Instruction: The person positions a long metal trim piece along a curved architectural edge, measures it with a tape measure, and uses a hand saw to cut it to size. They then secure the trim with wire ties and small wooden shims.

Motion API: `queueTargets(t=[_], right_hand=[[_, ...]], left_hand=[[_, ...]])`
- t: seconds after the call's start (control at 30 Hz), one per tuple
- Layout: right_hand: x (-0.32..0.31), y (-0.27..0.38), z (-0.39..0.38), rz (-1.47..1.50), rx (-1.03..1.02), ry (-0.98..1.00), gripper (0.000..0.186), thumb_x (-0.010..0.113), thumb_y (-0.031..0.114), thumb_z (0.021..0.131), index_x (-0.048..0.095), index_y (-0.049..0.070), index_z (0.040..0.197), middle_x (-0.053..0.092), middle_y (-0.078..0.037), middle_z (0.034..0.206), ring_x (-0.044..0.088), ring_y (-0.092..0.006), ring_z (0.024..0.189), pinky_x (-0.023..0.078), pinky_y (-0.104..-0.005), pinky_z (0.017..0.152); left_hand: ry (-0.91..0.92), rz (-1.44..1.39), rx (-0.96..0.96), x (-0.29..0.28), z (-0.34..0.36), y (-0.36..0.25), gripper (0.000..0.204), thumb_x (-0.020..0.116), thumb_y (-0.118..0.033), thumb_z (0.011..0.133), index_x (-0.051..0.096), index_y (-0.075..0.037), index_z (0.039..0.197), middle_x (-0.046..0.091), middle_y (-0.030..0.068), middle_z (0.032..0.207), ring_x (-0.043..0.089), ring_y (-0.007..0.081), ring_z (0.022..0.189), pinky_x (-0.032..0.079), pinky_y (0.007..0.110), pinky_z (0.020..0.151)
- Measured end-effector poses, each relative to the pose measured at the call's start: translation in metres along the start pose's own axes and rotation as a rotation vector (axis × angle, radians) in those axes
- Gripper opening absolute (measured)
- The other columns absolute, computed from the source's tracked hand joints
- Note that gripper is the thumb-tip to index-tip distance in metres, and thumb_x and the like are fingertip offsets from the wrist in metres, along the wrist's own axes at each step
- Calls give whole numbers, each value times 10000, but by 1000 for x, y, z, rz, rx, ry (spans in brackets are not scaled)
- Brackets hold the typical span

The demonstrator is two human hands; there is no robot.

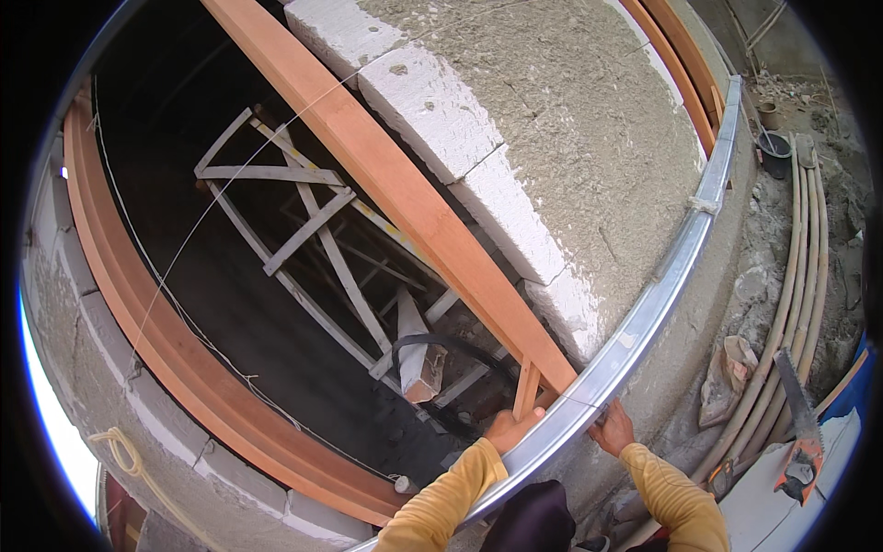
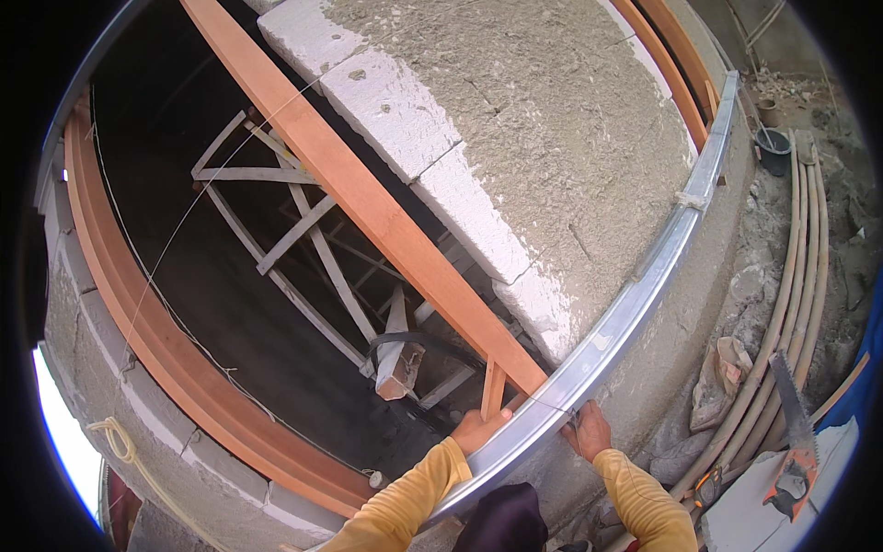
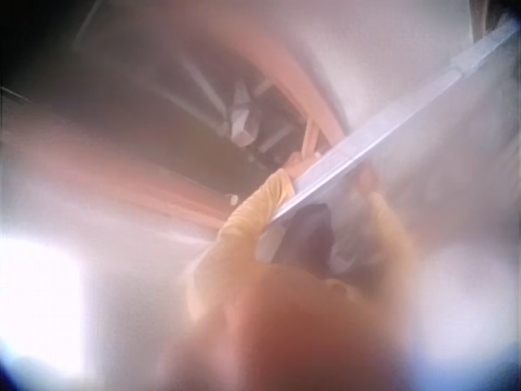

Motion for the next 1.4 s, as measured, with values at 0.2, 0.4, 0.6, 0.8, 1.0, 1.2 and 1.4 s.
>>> queueTargets(t=[0.2, 0.4, 0.6, 0.8, 1.0, 1.2, 1.4], right_hand=[[39, -57, 13, -100, -82, -50, 496, 711, 160, 722, 442, -42, 1087, 447, -224, 1108, 490, -420, 1025, 437, -462, 839], [33, -34, 4, -182, -82, -52, 548, 702, 218, 734, 417, -57, 1112, 442, -245, 1128, 480, -436, 1046, 441, -464, 849], [24, -31, 0, -203, -170, -97, 565, 691, 233, 739, 413, -65, 1129, 457, -259, 1135, 485, -430, 1056, 442, -463, 857], [-22, -9, -7, -103, -36, 144, 414, 606, 266, 834, 484, 16, 1140, 489, -200, 1137, 527, -402, 1018, 457, -443, 829], [-111, -91, -25, 339, 300, 17, 392, 629, 286, 862, 578, -15, 1107, 634, -91, 912, 609, -154, 779, 489, -290, 697], [-227, -40, -7, 388, 262, -229, 310, 540, 236, 925, 581, 7, 1130, 634, -66, 1011, 607, -117, 823, 477, -234, 713], [-234, 82, 62, 338, -125, 50, 288, 564, 198, 913, 581, -4, 1117, 624, -71, 994, 604, -146, 864, 471, -251, 753]], left_hand=[[62, -67, 71, 4, 11, -5, 727, 539, -600, 818, 617, 88, 1041, 647, 196, 934, 626, 245, 912, 473, 337, 788], [118, -80, 77, -7, -16, -18, 713, 531, -597, 824, 622, 71, 1057, 646, 190, 969, 611, 250, 959, 456, 331, 827], [69, -57, 140, -1, 4, 1, 692, 569, -550, 818, 578, 64, 1135, 632, 187, 1028, 605, 241, 973, 449, 329, 853], [-9, -181, 295, 0, 4, -3, 617, 716, -393, 745, 529, 35, 1148, 633, 145, 982, 603, 180, 884, 470, 311, 806], [-38, -89, 312, -3, 6, -12, 671, 703, -427, 753, 494, 70, 1153, 623, 192, 977, 610, 226, 899, 469, 326, 813], [-11, -11, 179, -5, 2, 4, 847, 682, -535, 731, 422, 130, 1187, 579, 313, 1019, 605, 354, 960, 464, 374, 845], [-14, 88, 138, -4, 0, -10, 1009, 643, -627, 719, 335, 184, 1235, 514, 408, 1080, 552, 448, 1056, 437, 407, 902]])
Point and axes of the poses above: each hand's wrist, its own z-axis towards the middle knuckle, its own x-axis out of the palm, y = z × x, the point moved 1 cm from there along z, towards the middle knuckle
